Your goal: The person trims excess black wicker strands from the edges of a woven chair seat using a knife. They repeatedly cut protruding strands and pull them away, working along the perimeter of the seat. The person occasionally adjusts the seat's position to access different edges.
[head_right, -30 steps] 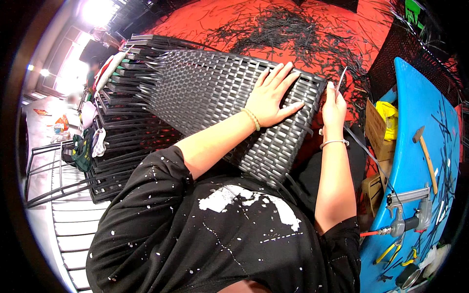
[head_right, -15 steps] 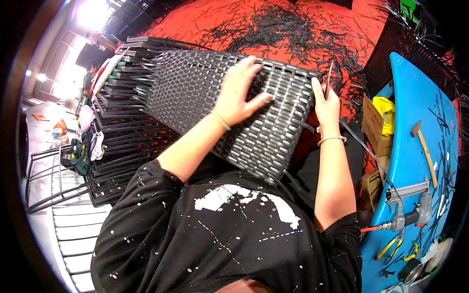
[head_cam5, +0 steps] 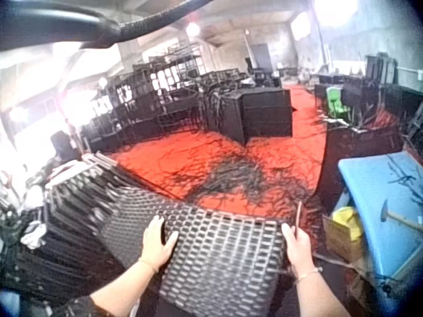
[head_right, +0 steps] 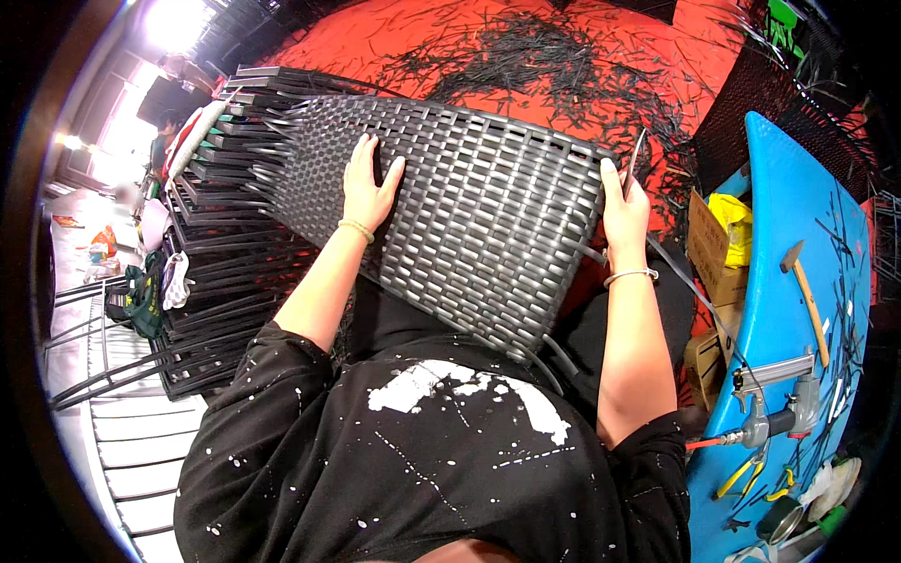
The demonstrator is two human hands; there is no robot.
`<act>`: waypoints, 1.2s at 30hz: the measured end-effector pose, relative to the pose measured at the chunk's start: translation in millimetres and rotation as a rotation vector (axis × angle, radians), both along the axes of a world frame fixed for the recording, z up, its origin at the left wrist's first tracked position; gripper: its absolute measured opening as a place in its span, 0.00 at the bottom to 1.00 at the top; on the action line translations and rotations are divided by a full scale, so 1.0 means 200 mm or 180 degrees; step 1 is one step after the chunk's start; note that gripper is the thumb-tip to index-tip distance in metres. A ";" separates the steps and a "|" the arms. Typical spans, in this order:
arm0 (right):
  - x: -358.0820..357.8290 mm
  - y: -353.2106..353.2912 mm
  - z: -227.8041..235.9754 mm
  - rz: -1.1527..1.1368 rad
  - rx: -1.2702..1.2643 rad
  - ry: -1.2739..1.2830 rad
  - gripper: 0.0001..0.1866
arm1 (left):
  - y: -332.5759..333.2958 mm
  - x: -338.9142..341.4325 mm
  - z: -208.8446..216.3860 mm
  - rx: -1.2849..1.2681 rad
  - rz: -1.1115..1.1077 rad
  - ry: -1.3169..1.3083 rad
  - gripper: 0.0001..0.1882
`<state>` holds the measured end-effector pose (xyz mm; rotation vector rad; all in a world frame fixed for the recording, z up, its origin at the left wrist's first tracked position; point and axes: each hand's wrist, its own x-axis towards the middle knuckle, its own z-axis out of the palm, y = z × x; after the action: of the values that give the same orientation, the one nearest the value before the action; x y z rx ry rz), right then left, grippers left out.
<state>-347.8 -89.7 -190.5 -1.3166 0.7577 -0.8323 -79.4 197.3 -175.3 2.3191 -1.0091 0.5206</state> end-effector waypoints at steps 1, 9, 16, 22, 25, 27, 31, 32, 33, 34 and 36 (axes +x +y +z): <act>0.00 0.00 0.00 0.0015 0.0004 -0.0036 0.14 | -0.01 -0.01 0.01 -0.0017 -0.0022 -0.0038 0.38; 0.03 0.00 -0.02 -0.0097 -0.0027 -0.0227 0.21 | -0.16 0.03 0.11 0.0166 -0.0417 -0.0452 0.39; -0.01 -0.01 0.00 0.0031 0.0111 -0.0006 0.13 | -0.21 0.03 0.11 0.0716 -0.0465 -0.0166 0.42; -0.01 0.04 0.08 0.0011 0.0310 -0.0142 0.15 | -0.19 -0.02 0.10 0.0691 -0.0417 -0.0137 0.39; 0.00 0.02 0.04 -0.0026 0.0261 -0.0127 0.16 | -0.20 -0.02 0.11 0.0588 -0.0440 -0.0227 0.37; 0.00 0.03 0.04 -0.0036 0.0208 -0.0140 0.16 | -0.21 -0.01 0.12 0.0432 -0.0500 -0.0303 0.36; 0.00 0.03 0.05 0.0006 0.0244 -0.0144 0.16 | -0.29 0.02 0.17 0.0196 -0.0547 -0.0455 0.35; 0.00 0.03 0.06 0.0041 0.0322 -0.0238 0.16 | -0.31 0.03 0.14 0.0262 -0.0552 -0.0422 0.35; 0.00 0.03 0.05 0.0056 0.0305 -0.0192 0.16 | -0.33 0.02 0.13 0.0339 -0.0551 -0.0397 0.36; -0.01 0.01 0.03 0.0069 0.0288 -0.0147 0.15 | -0.33 0.00 0.12 0.0383 -0.0428 -0.0460 0.36; -0.01 0.03 0.05 0.0051 0.0276 -0.0150 0.15 | -0.32 -0.01 0.12 0.0404 -0.0387 -0.0406 0.37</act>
<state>-349.4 -84.0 -179.8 -1.2206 0.7372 -0.8064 -81.9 133.4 -151.2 2.3399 -1.2683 0.5767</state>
